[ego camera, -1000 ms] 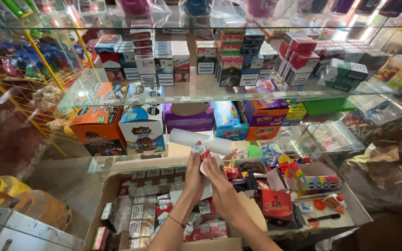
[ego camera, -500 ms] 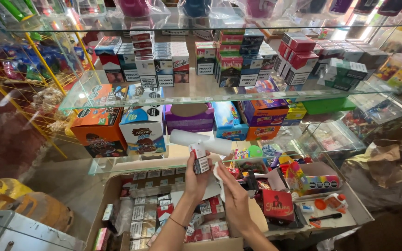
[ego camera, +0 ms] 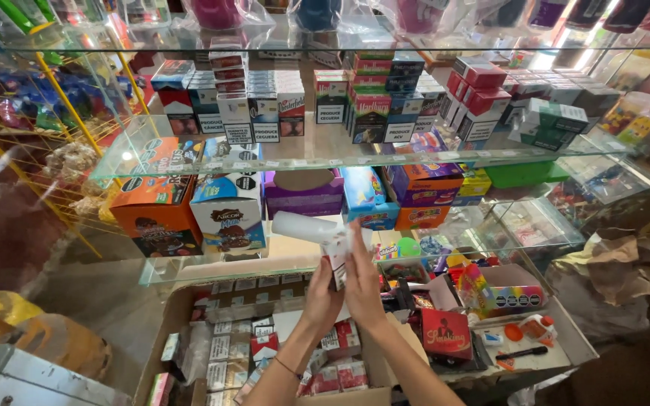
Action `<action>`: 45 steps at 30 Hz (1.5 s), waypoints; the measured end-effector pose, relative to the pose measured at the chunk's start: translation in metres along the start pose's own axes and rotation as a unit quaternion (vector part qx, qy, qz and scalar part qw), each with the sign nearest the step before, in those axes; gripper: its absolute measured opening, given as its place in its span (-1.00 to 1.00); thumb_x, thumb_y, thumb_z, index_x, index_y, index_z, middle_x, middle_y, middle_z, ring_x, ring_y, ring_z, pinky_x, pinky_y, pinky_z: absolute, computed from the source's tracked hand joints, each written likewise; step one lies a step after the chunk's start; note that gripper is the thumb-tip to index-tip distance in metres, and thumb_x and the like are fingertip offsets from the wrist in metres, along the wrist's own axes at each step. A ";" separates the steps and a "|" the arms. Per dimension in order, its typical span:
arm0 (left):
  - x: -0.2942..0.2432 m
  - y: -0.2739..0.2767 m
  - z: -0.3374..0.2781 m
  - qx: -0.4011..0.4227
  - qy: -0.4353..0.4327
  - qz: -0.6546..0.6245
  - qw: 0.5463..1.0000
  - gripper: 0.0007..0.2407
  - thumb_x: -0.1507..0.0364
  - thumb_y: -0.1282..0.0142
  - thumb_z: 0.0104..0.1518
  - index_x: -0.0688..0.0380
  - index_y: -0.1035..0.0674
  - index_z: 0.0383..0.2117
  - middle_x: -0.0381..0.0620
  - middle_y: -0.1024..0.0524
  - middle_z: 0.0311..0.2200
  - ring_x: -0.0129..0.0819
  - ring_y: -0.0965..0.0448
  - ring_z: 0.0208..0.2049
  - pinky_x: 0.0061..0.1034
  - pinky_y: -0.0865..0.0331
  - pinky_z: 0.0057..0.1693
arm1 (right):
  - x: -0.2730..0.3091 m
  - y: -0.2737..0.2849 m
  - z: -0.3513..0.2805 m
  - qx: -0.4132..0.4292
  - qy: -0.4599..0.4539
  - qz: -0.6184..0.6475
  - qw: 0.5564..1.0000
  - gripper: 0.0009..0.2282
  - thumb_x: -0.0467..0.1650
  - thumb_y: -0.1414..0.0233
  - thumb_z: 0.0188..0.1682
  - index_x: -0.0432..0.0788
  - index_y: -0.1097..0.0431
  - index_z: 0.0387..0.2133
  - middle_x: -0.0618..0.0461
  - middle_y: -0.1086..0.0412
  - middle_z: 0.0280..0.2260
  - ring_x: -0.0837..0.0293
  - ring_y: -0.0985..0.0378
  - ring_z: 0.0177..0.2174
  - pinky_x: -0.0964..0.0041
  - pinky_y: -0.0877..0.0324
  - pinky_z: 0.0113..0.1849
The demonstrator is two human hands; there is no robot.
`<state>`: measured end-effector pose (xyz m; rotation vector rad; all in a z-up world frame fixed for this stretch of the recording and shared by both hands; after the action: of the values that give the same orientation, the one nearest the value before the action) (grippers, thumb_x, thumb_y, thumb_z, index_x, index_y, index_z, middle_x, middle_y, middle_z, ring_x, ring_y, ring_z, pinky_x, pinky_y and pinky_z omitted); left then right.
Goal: The person is cleaning cigarette packs with a cloth and stocking them onto glass shelves from a cardboard box.
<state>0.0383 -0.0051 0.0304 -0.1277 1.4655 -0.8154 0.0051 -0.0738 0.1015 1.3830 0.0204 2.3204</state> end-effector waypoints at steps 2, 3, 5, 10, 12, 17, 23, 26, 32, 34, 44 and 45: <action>-0.005 -0.001 -0.002 -0.003 -0.027 0.037 0.999 -0.49 0.11 0.23 0.27 0.01 -0.24 0.33 -0.03 -0.28 0.29 -0.15 -0.31 0.28 -0.29 -0.28 0.27 | -0.033 -0.001 -0.009 -0.022 -0.115 0.051 0.992 -0.57 -0.31 0.25 0.16 -0.12 -0.10 0.30 -0.04 -0.12 0.29 0.01 -0.08 0.28 0.07 0.07 0.26; -0.009 -0.001 -0.002 -0.006 -0.053 0.074 0.996 -0.48 0.10 0.19 0.26 0.02 -0.27 0.31 -0.04 -0.33 0.26 -0.17 -0.37 0.25 -0.32 -0.32 0.24 | -0.055 -0.001 -0.017 -0.042 -0.229 0.103 0.967 -0.58 -0.24 0.17 0.12 -0.08 -0.32 0.20 0.07 -0.40 0.15 0.15 -0.35 0.19 0.22 -0.18 0.20; -0.014 -0.001 -0.003 -0.006 -0.078 0.109 0.991 -0.48 0.09 0.16 0.24 0.02 -0.29 0.30 -0.05 -0.38 0.22 -0.19 -0.42 0.22 -0.35 -0.37 0.20 | -0.077 -0.006 -0.023 -0.064 -0.283 0.257 0.922 -0.62 -0.31 0.11 0.11 -0.13 -0.35 0.18 0.04 -0.45 0.02 0.15 -0.43 -0.03 0.29 -0.25 -0.06; -0.016 -0.006 -0.008 0.011 -0.244 0.336 0.910 -0.51 0.06 0.28 0.34 0.09 -0.33 0.26 -0.04 -0.34 0.16 -0.21 -0.22 0.23 -0.25 -0.11 0.30 | -0.079 0.000 -0.031 -0.080 -0.375 0.439 0.812 -0.79 -0.45 -0.02 0.08 -0.21 -0.48 -0.05 0.02 -0.50 -0.21 0.12 -0.53 -0.23 0.29 -0.36 -0.22; -0.015 -0.007 -0.008 0.001 -0.275 0.420 0.865 -0.56 0.14 0.19 0.33 0.07 -0.34 0.26 -0.07 -0.34 0.14 -0.19 -0.20 0.19 -0.31 -0.05 0.25 | -0.071 0.003 -0.033 -0.022 -0.372 0.427 0.824 -0.85 -0.45 -0.03 0.08 -0.23 -0.50 -0.16 0.02 -0.44 -0.31 0.14 -0.42 -0.33 0.32 -0.29 -0.33; -0.008 -0.007 -0.013 -0.002 -0.310 0.427 0.849 -0.60 0.29 0.00 0.26 0.12 -0.34 0.20 -0.01 -0.32 0.15 -0.14 -0.24 0.21 -0.28 -0.12 0.29 | -0.076 0.018 -0.042 -0.068 -0.414 0.378 0.825 -0.73 -0.59 0.09 0.04 -0.26 -0.46 -0.04 -0.10 -0.47 -0.23 0.10 -0.41 -0.32 0.31 -0.27 -0.33; -0.018 0.007 -0.011 -0.071 -0.335 0.359 0.869 -0.49 0.35 -0.20 0.14 0.16 -0.30 0.21 0.03 -0.26 0.11 -0.18 -0.32 0.15 -0.39 -0.37 0.24 | -0.069 0.059 -0.040 -0.071 -0.312 0.227 0.920 -0.71 -0.48 0.16 0.06 -0.25 -0.59 -0.28 -0.13 -0.58 -0.15 0.01 -0.55 -0.26 0.21 -0.37 -0.24; -0.017 0.000 -0.015 -0.063 -0.403 0.424 0.809 -0.45 0.34 -0.35 0.04 0.16 -0.35 0.15 0.02 -0.31 0.08 -0.15 -0.36 0.14 -0.37 -0.35 0.24 | -0.065 0.068 -0.037 -0.026 -0.251 0.117 0.961 -0.72 -0.32 -0.06 -0.13 -0.15 -0.53 -0.18 0.00 -0.53 -0.20 0.13 -0.53 -0.20 0.29 -0.35 -0.12; -0.013 -0.019 -0.025 0.036 -0.423 0.455 0.783 -0.49 0.44 -0.37 0.04 0.15 -0.37 0.12 0.05 -0.33 0.09 -0.07 -0.38 0.17 -0.22 -0.33 0.29 | -0.029 0.096 -0.036 -0.001 -0.213 0.045 0.976 -0.75 -0.36 -0.20 -0.08 -0.12 -0.51 -0.13 0.02 -0.55 -0.24 0.18 -0.60 -0.33 0.39 -0.46 -0.42; -0.014 -0.022 -0.023 0.043 -0.424 0.468 0.774 -0.38 0.36 -0.47 -0.03 0.16 -0.34 0.15 0.05 -0.32 0.13 -0.05 -0.36 0.24 -0.17 -0.28 0.36 | -0.059 0.140 -0.023 -0.027 -0.246 0.078 0.966 -0.74 -0.44 -0.16 -0.05 -0.13 -0.44 -0.07 -0.07 -0.54 -0.20 0.12 -0.63 -0.41 0.44 -0.54 -0.63; 0.003 -0.024 -0.014 0.033 -0.309 0.541 0.782 -0.43 0.32 -0.35 0.04 0.11 -0.37 0.19 -0.01 -0.29 0.20 -0.15 -0.28 0.24 -0.24 -0.21 0.35 | -0.063 0.450 0.107 -0.369 -0.071 -0.121 0.919 -0.40 0.08 0.18 0.06 -0.14 -0.16 0.09 -0.04 -0.24 0.04 0.01 -0.28 0.03 0.04 -0.16 0.04; 0.003 -0.030 -0.014 0.045 -0.298 0.538 0.787 -0.48 0.36 -0.32 0.06 0.12 -0.38 0.17 0.00 -0.31 0.19 -0.14 -0.29 0.23 -0.24 -0.21 0.34 | -0.083 0.472 0.124 -0.343 -0.108 -0.040 0.932 -0.38 0.01 0.17 0.07 -0.13 -0.10 0.28 -0.05 -0.18 0.28 -0.04 -0.18 0.26 0.01 -0.08 0.20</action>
<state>0.0132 -0.0232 0.0421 0.4675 0.6719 0.1271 -0.0265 -0.5574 0.2028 1.2111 -0.7157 1.8172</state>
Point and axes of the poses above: each hand's wrist, its own z-axis towards the middle knuckle, its own y-axis out of the back of the hand, x = y × z, the point moved 6 cm from there along z, towards the middle knuckle
